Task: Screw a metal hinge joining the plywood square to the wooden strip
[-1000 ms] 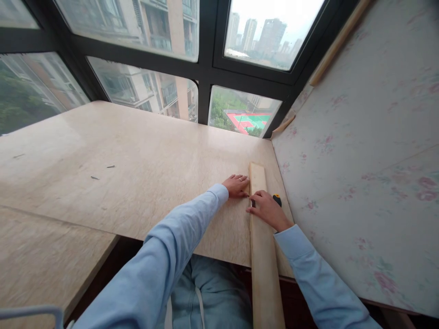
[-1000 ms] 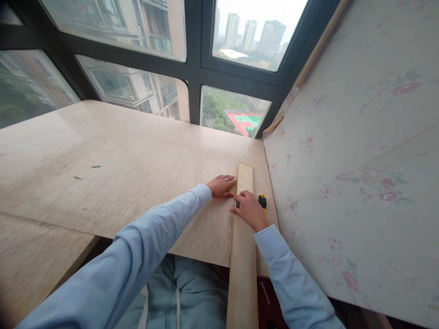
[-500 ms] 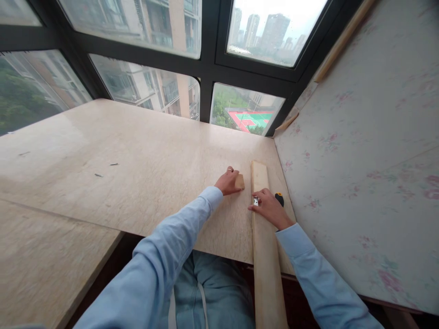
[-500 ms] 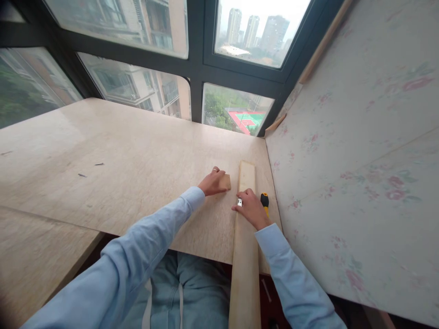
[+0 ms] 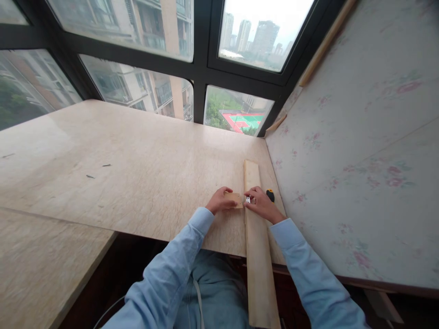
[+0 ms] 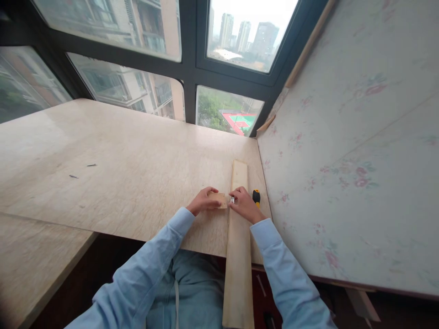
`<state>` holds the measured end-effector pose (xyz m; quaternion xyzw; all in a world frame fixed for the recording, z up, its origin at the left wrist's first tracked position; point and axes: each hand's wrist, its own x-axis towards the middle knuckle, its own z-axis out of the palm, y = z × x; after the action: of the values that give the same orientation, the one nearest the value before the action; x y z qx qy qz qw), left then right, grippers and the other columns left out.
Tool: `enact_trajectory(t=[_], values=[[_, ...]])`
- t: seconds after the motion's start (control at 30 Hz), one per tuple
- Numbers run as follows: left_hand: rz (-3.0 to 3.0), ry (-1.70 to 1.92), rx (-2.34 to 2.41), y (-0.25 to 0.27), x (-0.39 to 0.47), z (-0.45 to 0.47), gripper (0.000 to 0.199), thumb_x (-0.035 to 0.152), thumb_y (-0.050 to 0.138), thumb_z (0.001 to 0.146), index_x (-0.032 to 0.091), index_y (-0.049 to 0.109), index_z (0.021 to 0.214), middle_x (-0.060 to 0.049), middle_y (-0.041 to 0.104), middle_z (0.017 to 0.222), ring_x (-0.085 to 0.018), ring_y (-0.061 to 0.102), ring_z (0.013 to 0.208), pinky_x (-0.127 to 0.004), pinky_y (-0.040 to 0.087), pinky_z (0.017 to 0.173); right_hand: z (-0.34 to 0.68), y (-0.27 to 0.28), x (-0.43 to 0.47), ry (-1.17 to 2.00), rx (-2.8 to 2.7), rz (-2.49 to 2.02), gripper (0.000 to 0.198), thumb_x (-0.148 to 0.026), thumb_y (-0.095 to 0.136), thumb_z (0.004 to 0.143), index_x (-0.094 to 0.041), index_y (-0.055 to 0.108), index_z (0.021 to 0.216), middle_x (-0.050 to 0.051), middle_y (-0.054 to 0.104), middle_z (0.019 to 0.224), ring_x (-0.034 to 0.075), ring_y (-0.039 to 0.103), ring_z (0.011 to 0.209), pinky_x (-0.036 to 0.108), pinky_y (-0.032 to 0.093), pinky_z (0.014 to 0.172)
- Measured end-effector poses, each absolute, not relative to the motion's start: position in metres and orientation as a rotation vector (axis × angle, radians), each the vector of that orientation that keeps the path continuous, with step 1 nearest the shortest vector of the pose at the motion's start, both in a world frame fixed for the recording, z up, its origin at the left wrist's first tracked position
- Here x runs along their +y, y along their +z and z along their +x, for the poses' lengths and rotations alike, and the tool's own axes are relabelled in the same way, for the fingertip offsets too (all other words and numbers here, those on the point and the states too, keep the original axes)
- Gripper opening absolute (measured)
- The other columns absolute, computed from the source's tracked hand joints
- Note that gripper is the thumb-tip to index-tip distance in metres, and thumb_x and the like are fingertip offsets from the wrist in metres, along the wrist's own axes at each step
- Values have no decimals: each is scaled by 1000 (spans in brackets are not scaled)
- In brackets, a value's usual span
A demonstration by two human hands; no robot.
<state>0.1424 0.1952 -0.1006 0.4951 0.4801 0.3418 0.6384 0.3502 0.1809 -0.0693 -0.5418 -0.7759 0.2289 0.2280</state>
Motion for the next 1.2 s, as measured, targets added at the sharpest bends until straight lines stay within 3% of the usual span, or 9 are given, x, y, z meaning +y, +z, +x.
enact_trajectory(t=[0.27, 0.43, 0.67, 0.93, 1.2], values=[[1062, 724, 1083, -98, 179, 128, 45, 11, 78, 56, 10, 63, 98, -3, 60, 80, -14, 57, 70, -23, 46, 60, 355, -69, 181, 749, -2117, -1436, 30, -15, 65, 73, -16, 69, 103, 6, 54, 101, 14, 58, 77, 29, 52, 71], [996, 712, 1053, -101, 182, 127, 58, 7, 75, 55, 9, 60, 111, -4, 60, 82, -15, 59, 72, -22, 45, 61, 359, -71, 182, 750, -2152, -1363, 37, -12, 59, 74, -19, 69, 109, 7, 55, 104, 16, 60, 89, 27, 52, 70], [992, 738, 1241, -89, 200, 138, 73, 9, 75, 58, 4, 52, 126, -9, 61, 92, -15, 59, 71, -23, 44, 56, 363, -65, 188, 687, -2202, -1300, 47, -13, 68, 72, -21, 65, 119, 7, 62, 106, 21, 61, 102, 39, 49, 95], [942, 779, 1215, -86, 215, 159, 39, 6, 67, 61, 10, 59, 99, -2, 61, 79, -15, 59, 70, -21, 42, 53, 363, -66, 195, 619, -2249, -1258, 56, -23, 79, 72, -22, 61, 125, 8, 68, 106, 24, 62, 102, 44, 48, 95], [852, 666, 1174, -87, 221, 165, 36, 12, 74, 64, 13, 60, 97, -1, 62, 75, -15, 61, 69, -22, 43, 54, 359, -73, 198, 626, -2281, -1281, 55, -17, 80, 68, -21, 65, 121, 8, 71, 106, 25, 63, 101, 42, 49, 93]])
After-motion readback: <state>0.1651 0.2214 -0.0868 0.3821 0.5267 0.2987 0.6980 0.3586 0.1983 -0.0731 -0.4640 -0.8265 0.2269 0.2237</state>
